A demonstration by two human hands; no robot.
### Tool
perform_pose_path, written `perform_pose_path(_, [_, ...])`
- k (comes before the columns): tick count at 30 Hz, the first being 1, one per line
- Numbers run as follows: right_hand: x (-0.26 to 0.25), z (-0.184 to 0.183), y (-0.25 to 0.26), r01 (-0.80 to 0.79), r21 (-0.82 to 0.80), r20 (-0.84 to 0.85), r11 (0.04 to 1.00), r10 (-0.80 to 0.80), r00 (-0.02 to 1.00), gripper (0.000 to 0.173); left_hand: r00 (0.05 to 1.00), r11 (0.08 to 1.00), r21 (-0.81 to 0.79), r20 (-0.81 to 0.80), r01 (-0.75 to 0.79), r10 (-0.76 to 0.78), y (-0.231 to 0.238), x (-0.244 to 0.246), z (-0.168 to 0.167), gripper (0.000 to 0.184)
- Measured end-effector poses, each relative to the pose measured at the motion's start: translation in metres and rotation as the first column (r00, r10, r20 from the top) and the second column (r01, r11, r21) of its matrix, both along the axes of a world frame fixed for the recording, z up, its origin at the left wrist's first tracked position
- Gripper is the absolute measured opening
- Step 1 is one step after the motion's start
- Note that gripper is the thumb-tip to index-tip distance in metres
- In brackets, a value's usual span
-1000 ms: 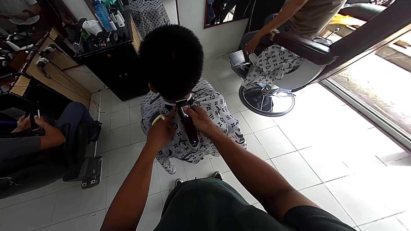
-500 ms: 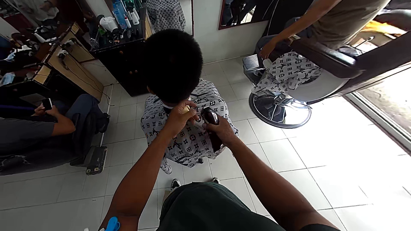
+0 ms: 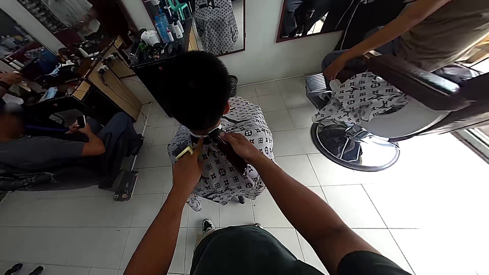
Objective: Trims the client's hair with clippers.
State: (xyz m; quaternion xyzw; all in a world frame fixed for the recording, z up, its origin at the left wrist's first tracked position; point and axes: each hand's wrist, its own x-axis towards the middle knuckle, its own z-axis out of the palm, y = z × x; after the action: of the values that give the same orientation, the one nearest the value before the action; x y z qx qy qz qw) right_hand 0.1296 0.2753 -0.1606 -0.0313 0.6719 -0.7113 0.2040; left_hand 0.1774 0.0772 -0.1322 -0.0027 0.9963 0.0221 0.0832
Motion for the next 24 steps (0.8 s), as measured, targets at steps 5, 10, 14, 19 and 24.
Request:
perform_pose_path(5, [-0.001, 0.004, 0.0, -0.002, 0.012, -0.025, 1.0, 0.002, 1.0, 0.047, 1.0, 1.0, -0.005, 0.026, -0.015, 0.015, 0.003, -0.002, 0.003, 0.069])
perform_pose_path(10, [-0.001, 0.008, 0.0, -0.009, 0.035, -0.018, 0.999, 0.009, 1.0, 0.047, 0.998, 1.0, 0.0, 0.053, -0.015, 0.015, 0.003, -0.002, 0.007, 0.069])
perform_pose_path(14, [0.0, 0.008, 0.0, -0.003, 0.036, -0.019, 0.999, 0.004, 1.0, 0.047, 0.997, 1.0, -0.015, 0.069, -0.02, 0.021, 0.003, -0.003, 0.007, 0.07])
perform_pose_path(19, [0.001, 0.009, -0.003, 0.013, 0.031, -0.041, 0.999, -0.012, 0.999, 0.048, 0.997, 1.0, -0.019, 0.081, -0.014, 0.016, 0.002, -0.004, 0.008, 0.069])
perform_pose_path(24, [0.003, 0.005, -0.002, -0.016, -0.018, -0.041, 1.0, 0.015, 0.999, 0.047, 0.997, 1.0, -0.001, 0.08, -0.003, 0.003, 0.0, -0.003, 0.011, 0.069])
